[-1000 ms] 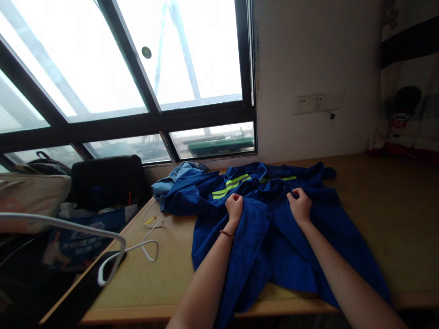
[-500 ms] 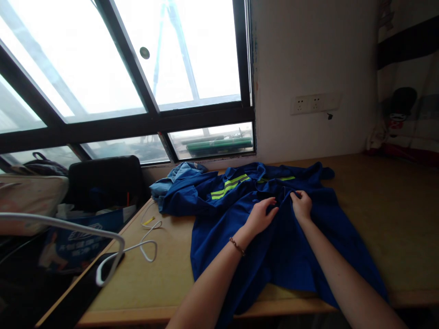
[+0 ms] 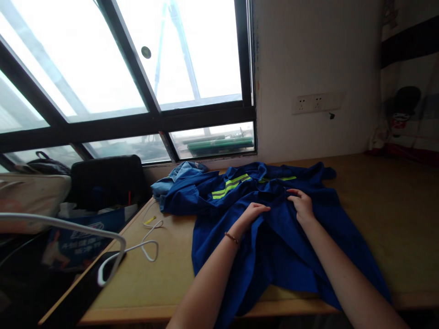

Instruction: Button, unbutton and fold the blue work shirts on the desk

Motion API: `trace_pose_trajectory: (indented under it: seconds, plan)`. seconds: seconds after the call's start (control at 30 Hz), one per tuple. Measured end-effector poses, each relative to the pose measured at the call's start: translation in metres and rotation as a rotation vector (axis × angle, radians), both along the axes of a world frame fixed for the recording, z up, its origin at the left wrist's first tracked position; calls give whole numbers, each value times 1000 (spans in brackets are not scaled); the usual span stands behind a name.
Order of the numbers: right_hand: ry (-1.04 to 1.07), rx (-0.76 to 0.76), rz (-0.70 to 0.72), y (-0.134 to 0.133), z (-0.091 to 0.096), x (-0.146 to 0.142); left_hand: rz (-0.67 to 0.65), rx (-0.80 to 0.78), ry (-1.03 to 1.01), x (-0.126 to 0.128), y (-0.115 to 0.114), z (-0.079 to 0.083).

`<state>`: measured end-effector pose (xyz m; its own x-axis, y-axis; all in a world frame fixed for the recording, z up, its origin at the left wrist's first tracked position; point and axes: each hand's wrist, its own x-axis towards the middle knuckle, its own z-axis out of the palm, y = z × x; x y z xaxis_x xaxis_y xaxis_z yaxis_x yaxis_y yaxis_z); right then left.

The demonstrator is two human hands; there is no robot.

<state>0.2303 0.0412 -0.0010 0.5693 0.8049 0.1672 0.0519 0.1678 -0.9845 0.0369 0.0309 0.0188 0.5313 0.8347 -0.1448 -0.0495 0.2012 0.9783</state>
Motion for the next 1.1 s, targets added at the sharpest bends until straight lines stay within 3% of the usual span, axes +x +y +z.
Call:
trace_pose_trajectory:
  seconds: [0.07, 0.17, 0.2, 0.3, 0.37, 0.53, 0.77, 1.0, 1.1]
  plan:
    - [-83, 67, -73, -7, 11, -4, -15, -60, -100, -3, 0, 1]
    - [-474, 257, -173, -24, 31, -15, -45, -93, -178, -4, 2, -2]
    - [-594, 295, -95, -30, 36, -21, -43, -104, -191, -4, 3, -5]
    - [-849, 250, 345, -43, 41, -43, 10, -102, -229, -4, 8, -16]
    - [-1001, 160, 474, -45, 39, -58, 63, -94, -232, -4, 12, -22]
    - [-1308, 48, 285, -36, 27, -79, 280, -134, -221, -7, 22, -19]
    - [-1309, 156, 249, -29, 3, -73, 318, -131, -160, -12, 30, -27]
    - [-1247, 391, 351, -32, 7, -67, 237, -59, -192, -13, 27, -27]
    - [-1219, 399, 329, -32, 7, -68, 220, -141, -259, -13, 26, -24]
